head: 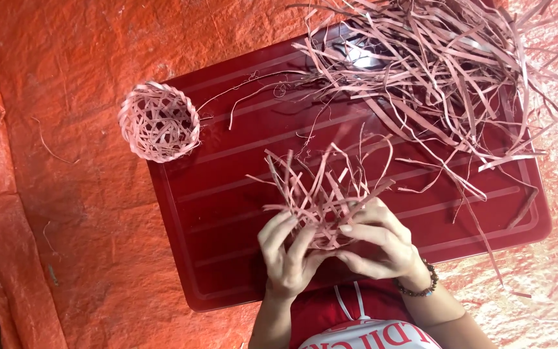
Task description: Weaving the sides of a basket using thin pink strips of material on a makeshift workspace.
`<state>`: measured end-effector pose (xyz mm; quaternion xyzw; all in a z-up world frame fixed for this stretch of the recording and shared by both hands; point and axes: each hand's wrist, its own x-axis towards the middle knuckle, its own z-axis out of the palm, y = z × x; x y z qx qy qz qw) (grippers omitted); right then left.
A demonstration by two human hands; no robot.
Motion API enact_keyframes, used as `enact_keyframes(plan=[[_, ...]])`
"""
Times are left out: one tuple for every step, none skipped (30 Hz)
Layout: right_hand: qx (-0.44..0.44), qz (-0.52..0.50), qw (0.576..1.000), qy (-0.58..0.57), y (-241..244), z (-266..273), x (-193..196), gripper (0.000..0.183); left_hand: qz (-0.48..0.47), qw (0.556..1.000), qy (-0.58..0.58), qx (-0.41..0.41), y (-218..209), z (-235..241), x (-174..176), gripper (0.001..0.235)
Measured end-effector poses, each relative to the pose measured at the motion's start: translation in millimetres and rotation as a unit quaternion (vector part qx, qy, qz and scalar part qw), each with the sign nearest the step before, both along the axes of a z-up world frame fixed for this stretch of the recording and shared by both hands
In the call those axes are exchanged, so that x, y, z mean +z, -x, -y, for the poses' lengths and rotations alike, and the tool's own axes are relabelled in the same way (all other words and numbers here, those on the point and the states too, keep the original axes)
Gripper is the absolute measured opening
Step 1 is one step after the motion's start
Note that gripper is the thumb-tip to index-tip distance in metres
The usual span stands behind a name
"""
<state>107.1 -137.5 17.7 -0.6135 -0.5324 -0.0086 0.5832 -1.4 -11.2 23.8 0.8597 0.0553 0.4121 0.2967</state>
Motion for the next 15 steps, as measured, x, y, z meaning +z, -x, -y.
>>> enact_keyframes(plan=[[0.001, -0.001, 1.000, 0.001, -0.9, -0.2, -1.1, 0.033, -0.001, 1.000, 0.001, 0.001, 1.0, 1.3, -3.2, 0.035], [0.016, 0.026, 1.000, 0.002, -1.8, -0.4, -2.1, 0.035, 0.013, 0.999, 0.000, 0.030, 1.9, 2.5, -6.3, 0.035], [0.031, 0.054, 0.998, 0.003, -2.8, -0.6, -3.1, 0.037, 0.027, 0.998, -0.001, 0.059, 2.8, 3.8, -9.5, 0.036], [0.032, 0.053, 0.998, 0.003, -3.1, -0.6, -1.5, 0.037, 0.027, 0.998, 0.000, 0.059, 3.5, 4.0, -11.6, 0.036], [0.035, 0.071, 0.997, 0.018, -3.5, -0.4, 0.1, 0.044, 0.042, 0.997, -0.008, 0.064, 4.0, 4.4, -13.8, 0.036], [0.037, 0.088, 0.995, 0.033, -3.8, -0.2, 1.7, 0.052, 0.057, 0.996, -0.016, 0.069, 4.6, 4.8, -16.0, 0.036], [0.037, 0.088, 0.995, 0.034, -4.6, -2.0, 5.7, 0.052, 0.057, 0.996, -0.015, 0.069, 4.1, 5.4, -15.5, 0.036], [0.048, 0.098, 0.992, 0.058, -5.4, -3.9, 9.5, 0.049, 0.060, 0.994, -0.019, 0.095, 3.6, 6.0, -15.0, 0.037], [0.058, 0.107, 0.989, 0.082, -6.0, -5.8, 13.3, 0.046, 0.062, 0.990, -0.022, 0.121, 3.3, 6.6, -14.6, 0.039], [0.058, 0.106, 0.989, 0.083, -6.3, -8.1, 15.2, 0.046, 0.061, 0.990, -0.021, 0.121, 3.5, 7.5, -16.1, 0.039], [0.056, 0.099, 0.991, 0.069, -6.6, -10.6, 17.0, 0.041, 0.066, 0.989, -0.025, 0.129, 3.8, 8.2, -17.6, 0.037], [0.054, 0.093, 0.993, 0.055, -6.8, -13.1, 18.9, 0.037, 0.071, 0.988, -0.029, 0.137, 4.1, 8.9, -19.1, 0.034], [0.055, 0.093, 0.993, 0.055, -6.1, -13.2, 17.4, 0.037, 0.071, 0.987, -0.028, 0.139, 4.5, 8.8, -18.4, 0.034], [0.048, 0.096, 0.993, 0.047, -5.4, -13.2, 15.9, 0.036, 0.072, 0.988, -0.032, 0.136, 5.0, 8.8, -17.5, 0.033], [0.040, 0.100, 0.993, 0.038, -4.7, -13.5, 14.5, 0.035, 0.074, 0.988, -0.036, 0.134, 5.3, 8.5, -16.6, 0.031]])
